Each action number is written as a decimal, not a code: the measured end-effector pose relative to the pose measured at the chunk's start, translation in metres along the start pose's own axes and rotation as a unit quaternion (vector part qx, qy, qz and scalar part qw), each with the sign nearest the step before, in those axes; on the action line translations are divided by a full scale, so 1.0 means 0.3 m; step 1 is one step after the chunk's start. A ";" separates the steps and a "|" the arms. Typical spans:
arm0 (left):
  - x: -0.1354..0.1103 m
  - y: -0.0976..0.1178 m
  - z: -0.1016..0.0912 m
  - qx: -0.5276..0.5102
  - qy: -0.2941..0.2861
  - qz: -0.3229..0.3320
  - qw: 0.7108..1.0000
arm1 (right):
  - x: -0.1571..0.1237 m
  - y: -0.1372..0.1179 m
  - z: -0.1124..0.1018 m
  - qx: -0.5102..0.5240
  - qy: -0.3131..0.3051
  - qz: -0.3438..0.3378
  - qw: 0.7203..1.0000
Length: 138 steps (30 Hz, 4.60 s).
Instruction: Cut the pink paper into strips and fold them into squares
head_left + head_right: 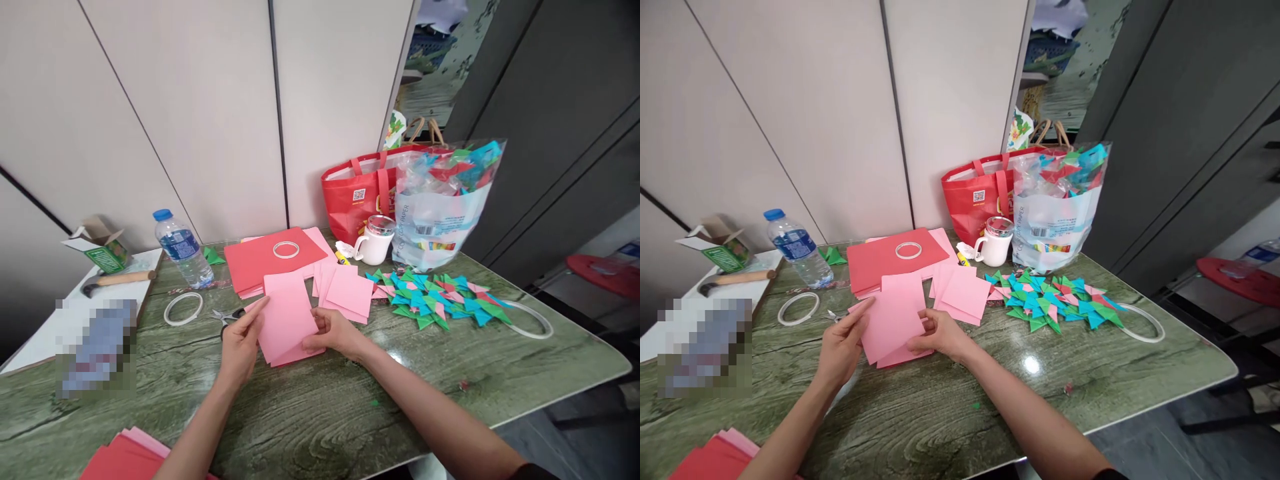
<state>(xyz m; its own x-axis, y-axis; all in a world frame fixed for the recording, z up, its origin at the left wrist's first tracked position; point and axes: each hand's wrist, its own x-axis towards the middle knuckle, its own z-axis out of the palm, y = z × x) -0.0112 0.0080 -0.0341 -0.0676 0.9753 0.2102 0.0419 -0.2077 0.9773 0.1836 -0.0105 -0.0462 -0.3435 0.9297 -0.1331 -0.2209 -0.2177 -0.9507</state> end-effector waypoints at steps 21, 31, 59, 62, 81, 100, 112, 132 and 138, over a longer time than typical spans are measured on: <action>-0.023 -0.012 -0.002 0.012 -0.078 -0.005 0.997 | -0.028 0.004 0.040 -0.064 -0.038 0.018 0.997; -0.024 -0.001 0.002 -0.002 -0.074 -0.013 0.997 | -0.026 -0.008 0.024 -0.067 -0.034 0.027 0.997; -0.063 0.042 0.033 -0.071 -0.218 -0.089 0.969 | 0.010 0.029 0.003 -0.069 0.049 -0.038 0.996; -0.064 0.031 0.030 -0.144 -0.211 -0.118 0.960 | 0.008 0.013 -0.007 -0.053 0.070 -0.041 0.995; -0.057 0.014 0.033 -0.159 -0.209 -0.126 0.957 | 0.034 0.037 -0.023 -0.127 0.105 -0.162 0.973; -0.049 -0.032 -0.005 0.283 -0.340 0.108 0.890 | 0.036 -0.004 -0.215 -0.493 0.441 -0.231 0.713; -0.025 -0.024 0.010 0.181 -0.243 0.075 0.950 | 0.011 0.003 -0.043 -0.343 -0.055 -0.177 0.921; -0.008 0.037 0.026 -0.350 -0.251 -0.248 0.868 | -0.029 -0.390 -0.015 -0.316 -0.020 -0.279 0.907; 0.001 0.009 0.011 -0.306 -0.194 -0.202 0.910 | -0.012 -0.142 0.035 -0.278 -0.082 -0.187 0.939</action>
<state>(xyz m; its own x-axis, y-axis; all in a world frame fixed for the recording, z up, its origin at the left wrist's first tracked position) -0.0079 0.0079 -0.0315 0.4077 0.9096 -0.0796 -0.4791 0.2873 0.8294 0.1846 -0.0077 -0.0024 -0.4821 0.8426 0.2399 0.1412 0.3449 -0.9280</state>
